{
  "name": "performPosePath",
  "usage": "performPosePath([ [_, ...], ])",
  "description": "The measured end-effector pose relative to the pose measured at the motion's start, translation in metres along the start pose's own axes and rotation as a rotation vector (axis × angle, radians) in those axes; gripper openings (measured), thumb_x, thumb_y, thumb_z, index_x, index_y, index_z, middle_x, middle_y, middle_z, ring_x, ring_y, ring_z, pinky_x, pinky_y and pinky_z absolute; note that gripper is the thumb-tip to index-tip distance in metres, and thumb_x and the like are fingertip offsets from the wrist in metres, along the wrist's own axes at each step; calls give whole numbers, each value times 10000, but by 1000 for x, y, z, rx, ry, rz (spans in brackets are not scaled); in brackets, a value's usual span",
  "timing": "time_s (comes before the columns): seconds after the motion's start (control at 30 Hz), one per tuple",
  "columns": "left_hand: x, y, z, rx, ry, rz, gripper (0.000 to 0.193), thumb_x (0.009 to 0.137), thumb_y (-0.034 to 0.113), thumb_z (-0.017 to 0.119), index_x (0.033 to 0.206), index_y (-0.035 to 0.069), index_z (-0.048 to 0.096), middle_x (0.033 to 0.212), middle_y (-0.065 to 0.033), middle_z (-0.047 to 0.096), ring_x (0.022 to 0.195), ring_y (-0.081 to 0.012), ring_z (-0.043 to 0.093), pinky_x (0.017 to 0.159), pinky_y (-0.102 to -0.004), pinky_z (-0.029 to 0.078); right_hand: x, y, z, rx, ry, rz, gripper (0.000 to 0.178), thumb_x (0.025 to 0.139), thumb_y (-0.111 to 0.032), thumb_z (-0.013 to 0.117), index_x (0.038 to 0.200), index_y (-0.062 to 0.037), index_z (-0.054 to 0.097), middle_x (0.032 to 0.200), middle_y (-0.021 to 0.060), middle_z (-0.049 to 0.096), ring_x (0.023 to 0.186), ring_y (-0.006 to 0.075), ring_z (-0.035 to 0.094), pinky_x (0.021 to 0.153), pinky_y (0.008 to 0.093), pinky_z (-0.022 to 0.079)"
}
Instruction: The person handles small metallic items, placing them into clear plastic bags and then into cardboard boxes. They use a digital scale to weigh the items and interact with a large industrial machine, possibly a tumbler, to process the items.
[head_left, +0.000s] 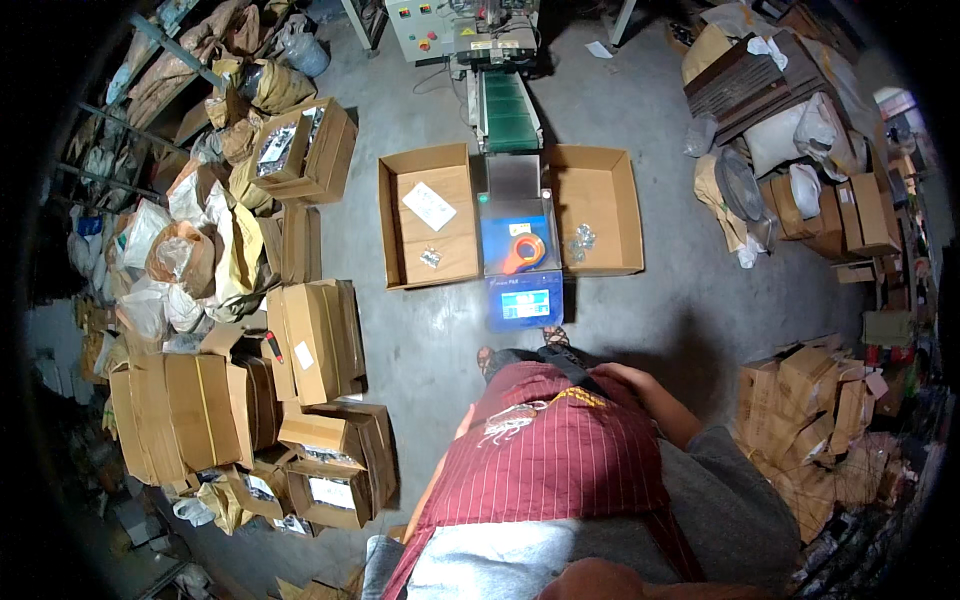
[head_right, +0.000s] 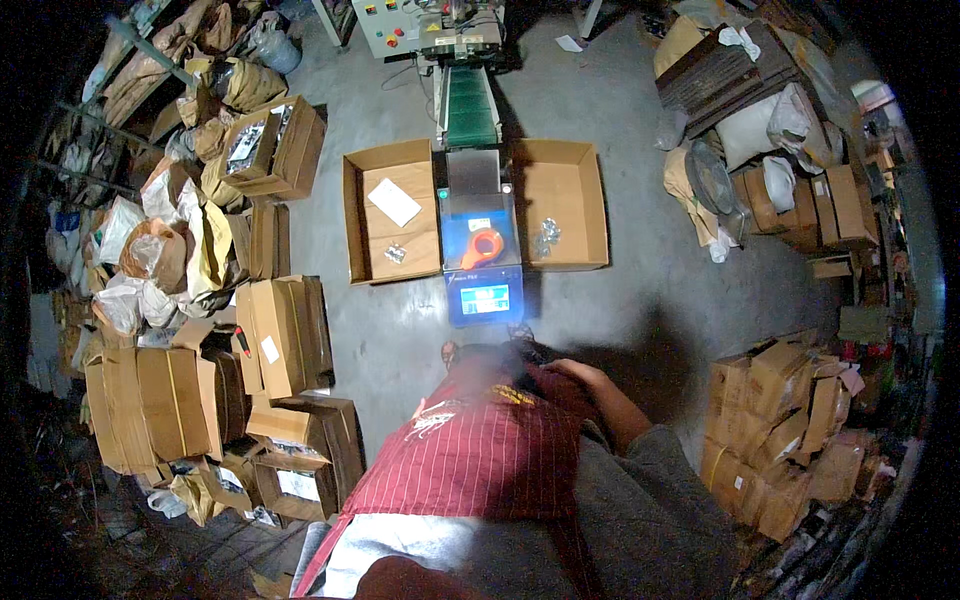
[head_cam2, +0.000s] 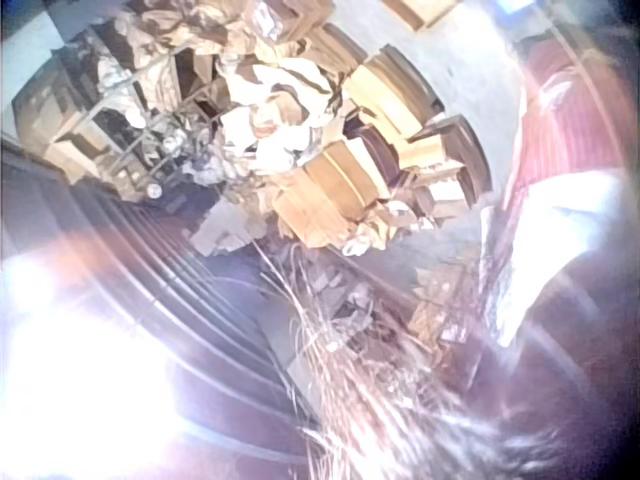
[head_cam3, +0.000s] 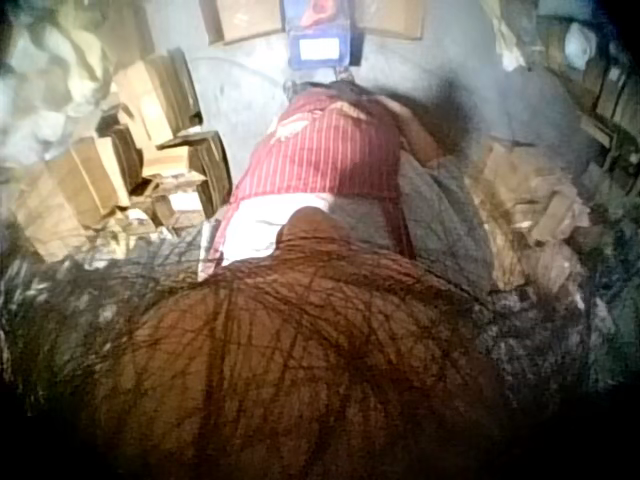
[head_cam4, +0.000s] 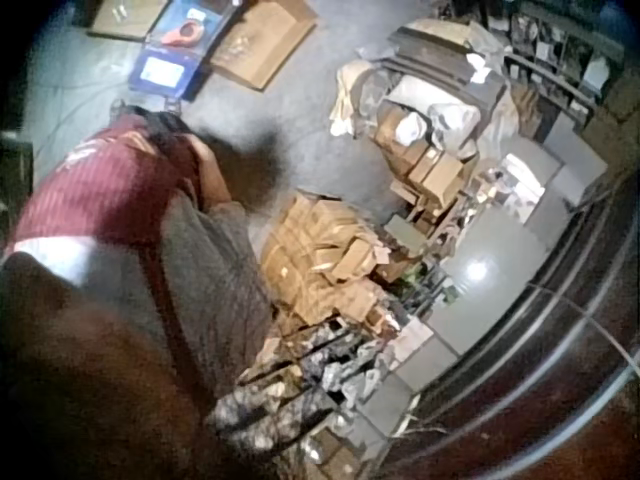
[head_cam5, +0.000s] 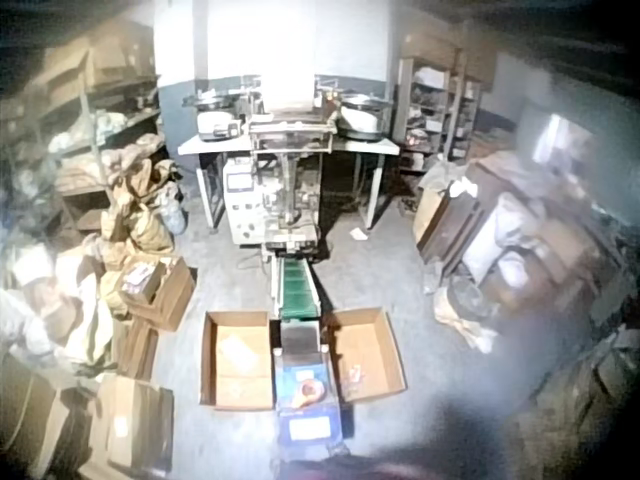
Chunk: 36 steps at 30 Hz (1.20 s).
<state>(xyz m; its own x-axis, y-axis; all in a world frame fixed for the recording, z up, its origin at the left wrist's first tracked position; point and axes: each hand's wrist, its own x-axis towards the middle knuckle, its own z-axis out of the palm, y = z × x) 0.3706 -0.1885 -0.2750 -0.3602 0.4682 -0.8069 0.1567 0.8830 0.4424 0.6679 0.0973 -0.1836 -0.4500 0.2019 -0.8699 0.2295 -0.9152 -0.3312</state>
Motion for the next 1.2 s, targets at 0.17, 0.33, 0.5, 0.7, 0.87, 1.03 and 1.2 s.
performPosePath([
  [0.17, 6, -6, 6, 21, 2, -11, 705, 988, 615, 288, 1183, 1, 574, 1175, -242, 594, 1155, -367, 559, 1028, -435, 389, -20, 2, 0, 70, 0, -43, 322, 963, -280, 553, 1153, -55, 683, 1143, 72, 671, 1074, 179, 601, 974, 322, 446],
  [0.33, 12, -12, 10, 38, 5, -34, 726, 985, 626, 278, 1151, -4, 598, 1146, -253, 608, 1132, -377, 576, 1014, -441, 406, -24, 17, -12, 30, 13, -35, 314, 959, -282, 555, 1144, -66, 690, 1124, 76, 679, 1046, 186, 618, 944, 327, 466],
  [0.5, 13, -17, 11, 68, 4, -52, 749, 983, 636, 268, 1119, -10, 623, 1116, -264, 622, 1108, -387, 593, 999, -447, 424, -3, 35, -41, -195, 48, -2, 307, 956, -283, 557, 1134, -78, 698, 1104, 80, 687, 1018, 193, 634, 915, 332, 485],
  [0.7, 14, -19, 12, 96, -2, -81, 780, 979, 648, 256, 1081, -16, 653, 1080, -277, 639, 1080, -399, 614, 981, -454, 444, 125, 88, -134, -999, 21, -10, 298, 951, -285, 559, 1123, -91, 707, 1080, 85, 697, 984, 201, 654, 879, 338, 509],
  [0.87, 28, -13, 12, 142, -6, -79, 808, 976, 658, 246, 1049, -21, 677, 1050, -289, 653, 1057, -409, 631, 966, -460, 462, 213, 111, -195, -1575, -65, -163, 292, 948, -286, 561, 1114, -103, 715, 1060, 88, 705, 956, 208, 670, 849, 343, 529],
  [1.03, 69, 13, -8, 357, -21, -18, 838, 973, 669, 236, 1017, -27, 702, 1020, -300, 667, 1034, -419, 649, 951, -465, 479, 226, 81, -200, -1460, 4, -267, 270, 907, -295, 612, 1068, -115, 734, 1002, 93, 722, 927, 221, 688, 822, 346, 547],
  [1.2, 110, 84, -51, 630, -78, 34, 810, 983, 645, 222, 1051, -10, 695, 1088, -302, 646, 1090, -442, 604, 971, -485, 466, 212, 30, -170, -1186, 205, -135, 310, 870, -349, 650, 1055, -114, 736, 1011, 105, 717, 924, 273, 686, 817, 364, 536],
])
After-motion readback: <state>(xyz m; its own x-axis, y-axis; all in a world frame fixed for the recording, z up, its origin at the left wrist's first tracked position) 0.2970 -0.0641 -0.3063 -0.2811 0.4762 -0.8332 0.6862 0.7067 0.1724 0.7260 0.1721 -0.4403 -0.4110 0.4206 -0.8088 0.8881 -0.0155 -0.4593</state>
